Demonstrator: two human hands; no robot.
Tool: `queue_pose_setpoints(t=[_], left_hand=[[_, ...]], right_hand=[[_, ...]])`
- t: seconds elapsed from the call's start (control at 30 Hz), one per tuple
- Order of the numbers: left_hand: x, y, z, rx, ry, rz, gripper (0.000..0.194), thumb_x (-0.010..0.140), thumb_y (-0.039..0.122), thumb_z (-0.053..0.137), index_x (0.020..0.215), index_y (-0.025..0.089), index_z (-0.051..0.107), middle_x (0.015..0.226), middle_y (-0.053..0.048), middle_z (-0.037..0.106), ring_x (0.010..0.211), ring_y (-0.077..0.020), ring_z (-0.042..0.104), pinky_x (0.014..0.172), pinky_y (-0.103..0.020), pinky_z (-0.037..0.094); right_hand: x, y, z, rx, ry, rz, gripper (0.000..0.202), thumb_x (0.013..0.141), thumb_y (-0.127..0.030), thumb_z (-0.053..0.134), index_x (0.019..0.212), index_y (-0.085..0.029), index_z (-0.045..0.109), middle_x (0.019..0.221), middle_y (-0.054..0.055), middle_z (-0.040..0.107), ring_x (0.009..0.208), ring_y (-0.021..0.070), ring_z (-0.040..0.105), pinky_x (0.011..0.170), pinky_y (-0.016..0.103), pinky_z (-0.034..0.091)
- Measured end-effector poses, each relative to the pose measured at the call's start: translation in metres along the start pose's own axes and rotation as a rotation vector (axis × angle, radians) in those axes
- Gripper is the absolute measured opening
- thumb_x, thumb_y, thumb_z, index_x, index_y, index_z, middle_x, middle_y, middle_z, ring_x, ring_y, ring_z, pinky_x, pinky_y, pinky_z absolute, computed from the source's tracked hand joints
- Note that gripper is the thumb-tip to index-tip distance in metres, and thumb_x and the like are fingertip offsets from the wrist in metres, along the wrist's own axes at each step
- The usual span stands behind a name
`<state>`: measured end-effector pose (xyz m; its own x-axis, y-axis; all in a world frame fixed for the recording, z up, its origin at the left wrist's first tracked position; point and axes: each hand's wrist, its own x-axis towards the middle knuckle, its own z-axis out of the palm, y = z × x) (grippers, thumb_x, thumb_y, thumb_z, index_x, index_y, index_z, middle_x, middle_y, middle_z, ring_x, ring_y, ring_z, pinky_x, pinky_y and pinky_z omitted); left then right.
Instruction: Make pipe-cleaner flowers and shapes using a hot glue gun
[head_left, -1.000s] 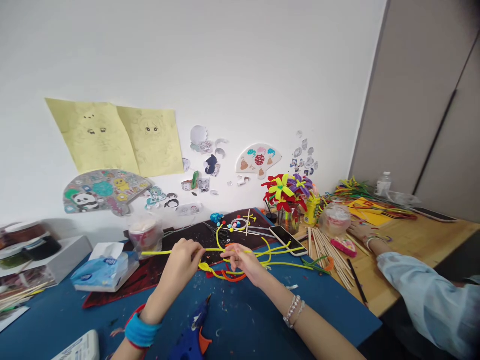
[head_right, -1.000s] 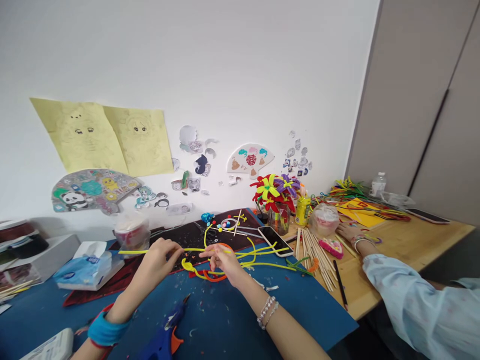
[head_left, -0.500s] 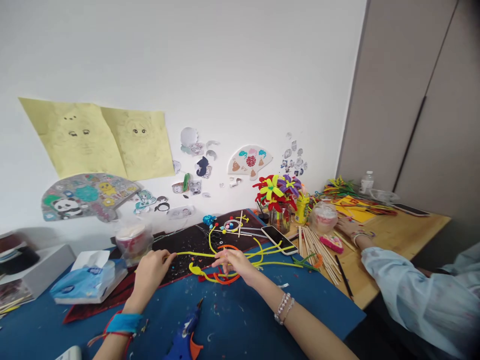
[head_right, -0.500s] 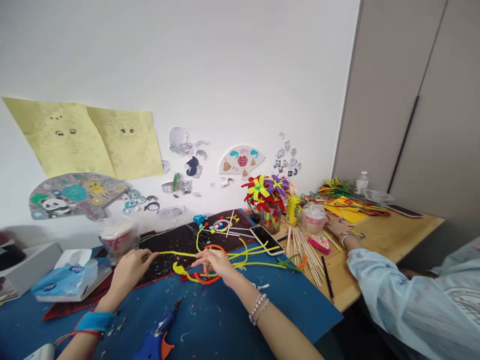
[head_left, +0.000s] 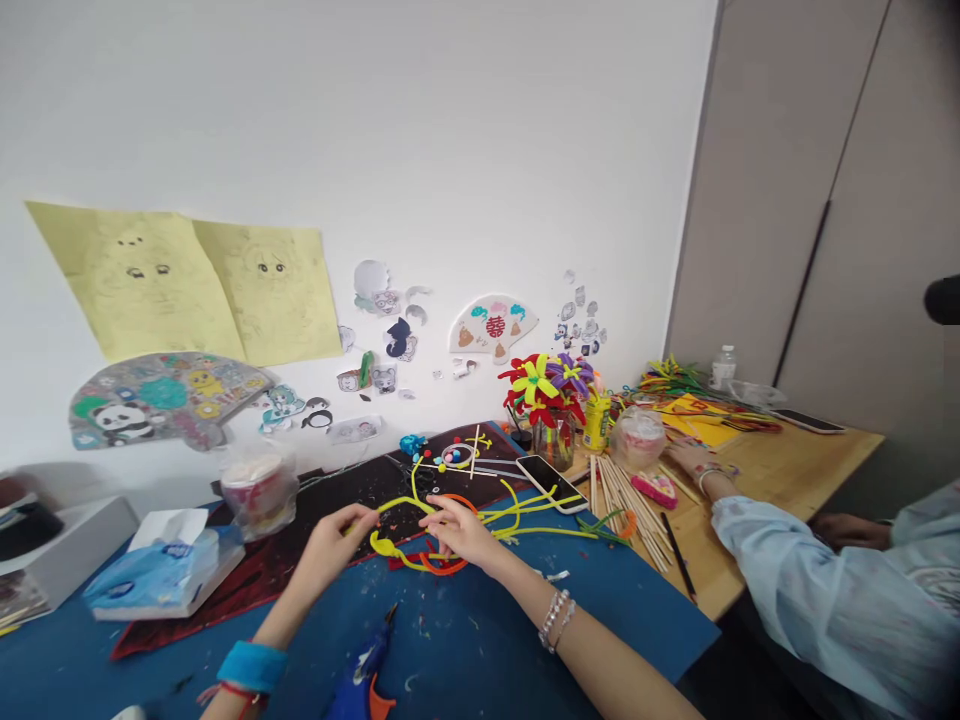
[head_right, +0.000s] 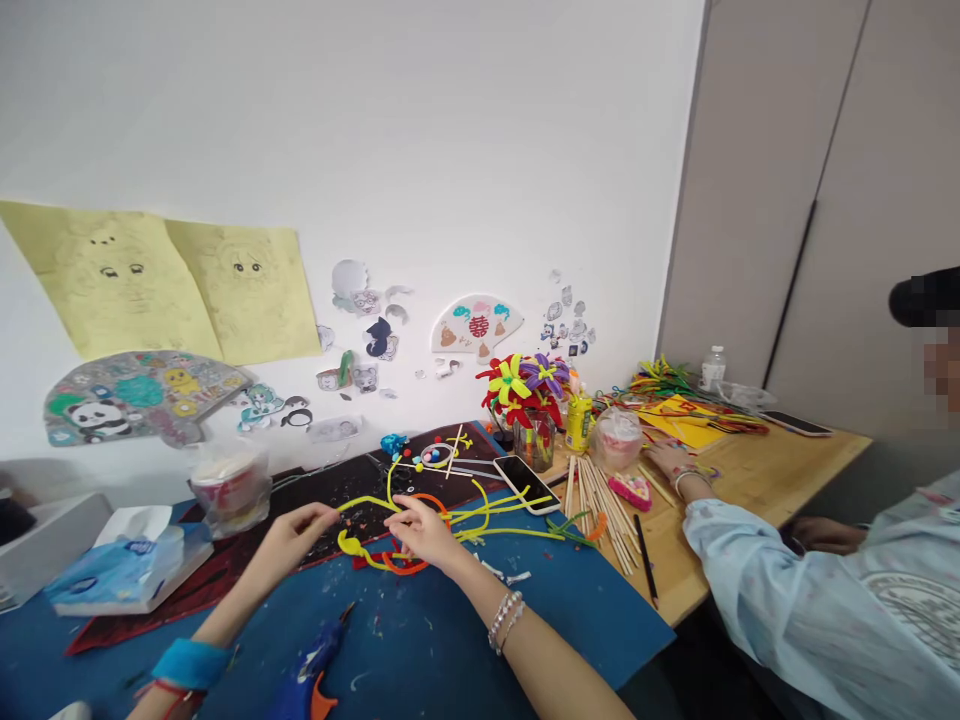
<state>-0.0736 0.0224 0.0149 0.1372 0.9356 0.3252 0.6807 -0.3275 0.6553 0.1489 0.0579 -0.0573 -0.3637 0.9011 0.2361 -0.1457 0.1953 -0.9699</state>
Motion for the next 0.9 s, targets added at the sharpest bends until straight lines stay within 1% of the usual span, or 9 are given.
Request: queue_pose_setpoints(t=[0.07, 0.17, 0.27, 0.33, 0.43, 0.57, 0.7, 0.8, 0.9], left_hand=[[-0.009, 0.025, 0.015, -0.043, -0.093, 0.076, 0.039, 0.080, 0.049, 0.045, 0.079, 0.015, 0.064, 0.064, -0.001, 0.058, 0.062, -0.0153, 0.048, 0.057, -0.022, 0.034], [-0.023, 0.055, 0.027, 0.048, -0.211, 0.197, 0.031, 0.083, 0.043, 0.044, 0.081, 0.020, 0.065, 0.067, -0.001, 0.061, 0.061, -0.0163, 0.051, 0.057, -0.023, 0.033], [-0.028, 0.063, 0.025, 0.158, -0.245, 0.189, 0.026, 0.081, 0.038, 0.045, 0.081, 0.023, 0.066, 0.077, -0.004, 0.065, 0.068, -0.0189, 0.056, 0.061, -0.024, 0.033], [-0.024, 0.055, 0.021, 0.200, -0.251, 0.145, 0.026, 0.081, 0.038, 0.044, 0.079, 0.023, 0.065, 0.074, -0.003, 0.065, 0.066, -0.0188, 0.056, 0.059, -0.024, 0.032], [-0.014, 0.034, 0.014, 0.236, -0.242, 0.067, 0.029, 0.081, 0.040, 0.042, 0.080, 0.021, 0.065, 0.066, -0.002, 0.063, 0.060, -0.0173, 0.054, 0.056, -0.023, 0.030], [-0.003, 0.007, 0.007, 0.254, -0.216, 0.022, 0.033, 0.081, 0.042, 0.042, 0.081, 0.019, 0.066, 0.063, -0.001, 0.061, 0.058, -0.0163, 0.052, 0.055, -0.023, 0.030], [0.000, -0.005, 0.004, 0.235, -0.214, 0.023, 0.036, 0.080, 0.045, 0.042, 0.079, 0.019, 0.067, 0.064, -0.001, 0.062, 0.059, -0.0158, 0.051, 0.055, -0.023, 0.031], [0.000, -0.011, 0.003, 0.213, -0.237, 0.026, 0.034, 0.078, 0.044, 0.044, 0.079, 0.019, 0.067, 0.064, -0.001, 0.063, 0.059, -0.0160, 0.052, 0.057, -0.023, 0.032], [0.001, -0.019, 0.000, 0.214, -0.256, -0.002, 0.033, 0.077, 0.043, 0.044, 0.078, 0.019, 0.067, 0.064, -0.001, 0.063, 0.061, -0.0167, 0.054, 0.058, -0.023, 0.033]], right_hand=[[-0.002, -0.006, 0.002, 0.040, -0.036, -0.004, 0.050, 0.075, -0.035, 0.062, 0.122, -0.024, 0.049, 0.102, 0.006, 0.065, 0.047, 0.0061, 0.054, 0.044, 0.020, 0.044], [-0.005, -0.016, 0.001, 0.114, -0.038, -0.020, 0.038, 0.078, -0.038, 0.058, 0.112, -0.022, 0.057, 0.104, 0.007, 0.065, 0.051, 0.0077, 0.055, 0.046, 0.021, 0.044], [-0.006, -0.025, -0.005, 0.205, 0.005, -0.055, 0.029, 0.079, -0.032, 0.052, 0.104, -0.020, 0.061, 0.108, 0.007, 0.064, 0.058, 0.0089, 0.056, 0.050, 0.022, 0.045], [-0.006, -0.027, -0.011, 0.264, 0.039, -0.072, 0.026, 0.077, -0.028, 0.050, 0.096, -0.018, 0.064, 0.109, 0.008, 0.063, 0.060, 0.0093, 0.055, 0.051, 0.022, 0.044], [-0.004, -0.027, -0.018, 0.333, 0.111, -0.086, 0.023, 0.074, -0.027, 0.051, 0.088, -0.015, 0.066, 0.108, 0.010, 0.063, 0.056, 0.0083, 0.052, 0.050, 0.022, 0.042], [0.001, -0.022, -0.027, 0.412, 0.249, -0.095, 0.026, 0.072, -0.031, 0.060, 0.093, -0.017, 0.065, 0.101, 0.008, 0.065, 0.052, 0.0067, 0.049, 0.052, 0.023, 0.042], [0.006, -0.015, -0.037, 0.464, 0.355, -0.085, 0.032, 0.066, -0.032, 0.068, 0.094, -0.017, 0.065, 0.094, 0.007, 0.066, 0.052, 0.0067, 0.049, 0.053, 0.024, 0.043], [0.009, -0.012, -0.043, 0.481, 0.396, -0.077, 0.038, 0.063, -0.031, 0.071, 0.097, -0.017, 0.064, 0.086, 0.005, 0.066, 0.052, 0.0073, 0.050, 0.052, 0.024, 0.042], [0.009, -0.011, -0.047, 0.488, 0.419, -0.085, 0.045, 0.063, -0.029, 0.072, 0.105, -0.020, 0.061, 0.084, 0.003, 0.066, 0.053, 0.0070, 0.050, 0.053, 0.023, 0.044]])
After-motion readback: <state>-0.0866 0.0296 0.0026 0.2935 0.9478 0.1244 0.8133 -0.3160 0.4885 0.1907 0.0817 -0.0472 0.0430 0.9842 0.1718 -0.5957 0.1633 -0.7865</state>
